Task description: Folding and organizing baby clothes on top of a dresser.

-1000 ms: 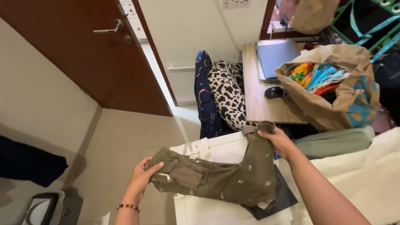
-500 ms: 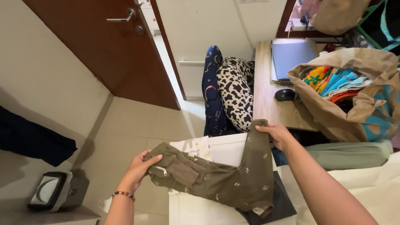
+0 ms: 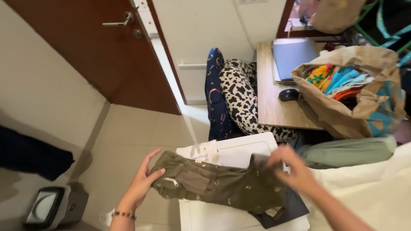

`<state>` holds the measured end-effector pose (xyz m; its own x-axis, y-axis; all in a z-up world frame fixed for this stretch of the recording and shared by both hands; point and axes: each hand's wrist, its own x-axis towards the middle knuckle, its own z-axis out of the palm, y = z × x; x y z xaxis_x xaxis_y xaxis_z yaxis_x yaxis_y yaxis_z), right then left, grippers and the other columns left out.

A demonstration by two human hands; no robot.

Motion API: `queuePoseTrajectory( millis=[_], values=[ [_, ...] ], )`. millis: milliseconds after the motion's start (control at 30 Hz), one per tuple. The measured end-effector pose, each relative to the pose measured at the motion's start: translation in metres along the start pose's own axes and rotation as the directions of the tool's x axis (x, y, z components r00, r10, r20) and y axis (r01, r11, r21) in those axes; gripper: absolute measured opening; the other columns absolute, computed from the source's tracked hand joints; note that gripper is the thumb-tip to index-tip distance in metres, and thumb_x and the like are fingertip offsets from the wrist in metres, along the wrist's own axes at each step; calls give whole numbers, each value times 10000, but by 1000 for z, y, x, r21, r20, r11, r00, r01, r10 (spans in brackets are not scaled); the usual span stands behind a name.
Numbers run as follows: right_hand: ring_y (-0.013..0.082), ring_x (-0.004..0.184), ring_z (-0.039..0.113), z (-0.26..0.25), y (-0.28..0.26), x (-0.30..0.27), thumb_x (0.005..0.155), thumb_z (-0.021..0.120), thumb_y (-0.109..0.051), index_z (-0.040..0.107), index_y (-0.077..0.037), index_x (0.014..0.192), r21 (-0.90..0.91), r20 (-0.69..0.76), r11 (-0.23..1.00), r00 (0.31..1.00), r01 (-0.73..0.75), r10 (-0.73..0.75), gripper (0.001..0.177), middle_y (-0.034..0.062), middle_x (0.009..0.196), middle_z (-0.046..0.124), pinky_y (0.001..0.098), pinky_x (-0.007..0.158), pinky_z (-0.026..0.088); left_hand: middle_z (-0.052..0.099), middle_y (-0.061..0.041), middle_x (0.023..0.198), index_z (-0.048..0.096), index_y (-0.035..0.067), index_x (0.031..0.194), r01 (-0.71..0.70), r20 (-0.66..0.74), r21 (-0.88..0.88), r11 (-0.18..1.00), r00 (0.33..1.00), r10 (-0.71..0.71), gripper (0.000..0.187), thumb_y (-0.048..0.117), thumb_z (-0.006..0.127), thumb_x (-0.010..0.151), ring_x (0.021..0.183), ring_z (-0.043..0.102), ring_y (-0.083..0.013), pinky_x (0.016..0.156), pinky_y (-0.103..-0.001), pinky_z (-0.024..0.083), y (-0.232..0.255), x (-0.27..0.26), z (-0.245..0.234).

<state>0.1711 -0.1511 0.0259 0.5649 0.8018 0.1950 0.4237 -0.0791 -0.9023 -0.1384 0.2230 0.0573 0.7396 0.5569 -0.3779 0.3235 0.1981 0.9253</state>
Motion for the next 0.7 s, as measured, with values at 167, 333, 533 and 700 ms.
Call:
queuePoseTrajectory(
  millis=[167,333,533,700],
  values=[
    [282,1121,581,37,-49,-48,707,822,-184,697,-128,921,-336,221,895,949,292,-226,254,66,1052,629,410,1008,444,711,-58,1283,607,95,1384,-41,125,-185,982,990,65,487,39,630,900,1137,671,-154,966,-326,534,-38,7,-14],
    [340,1047,654,50,-42,-71,901,630,-481,671,-60,1090,-365,-387,813,868,-454,312,463,140,1079,694,439,942,497,721,-124,1262,663,50,1382,85,144,-284,955,989,-45,439,62,593,949,1054,693,-180,907,-338,557,-21,-5,-4],
    [321,947,768,65,-42,-51,871,599,-738,744,-31,1144,-202,-495,310,370,-929,786,772,181,965,789,399,876,575,717,-111,1268,611,64,1425,41,166,-298,954,986,10,550,-34,618,884,1046,697,-162,892,-316,565,-10,-8,1],
    [317,977,770,71,22,-54,707,809,-573,712,-37,1239,-288,-437,401,491,-870,753,762,184,1044,790,395,886,588,718,-114,1263,584,87,1458,48,192,-266,963,981,4,621,-66,625,857,1027,688,-163,877,-308,554,14,-21,9]
  ],
)
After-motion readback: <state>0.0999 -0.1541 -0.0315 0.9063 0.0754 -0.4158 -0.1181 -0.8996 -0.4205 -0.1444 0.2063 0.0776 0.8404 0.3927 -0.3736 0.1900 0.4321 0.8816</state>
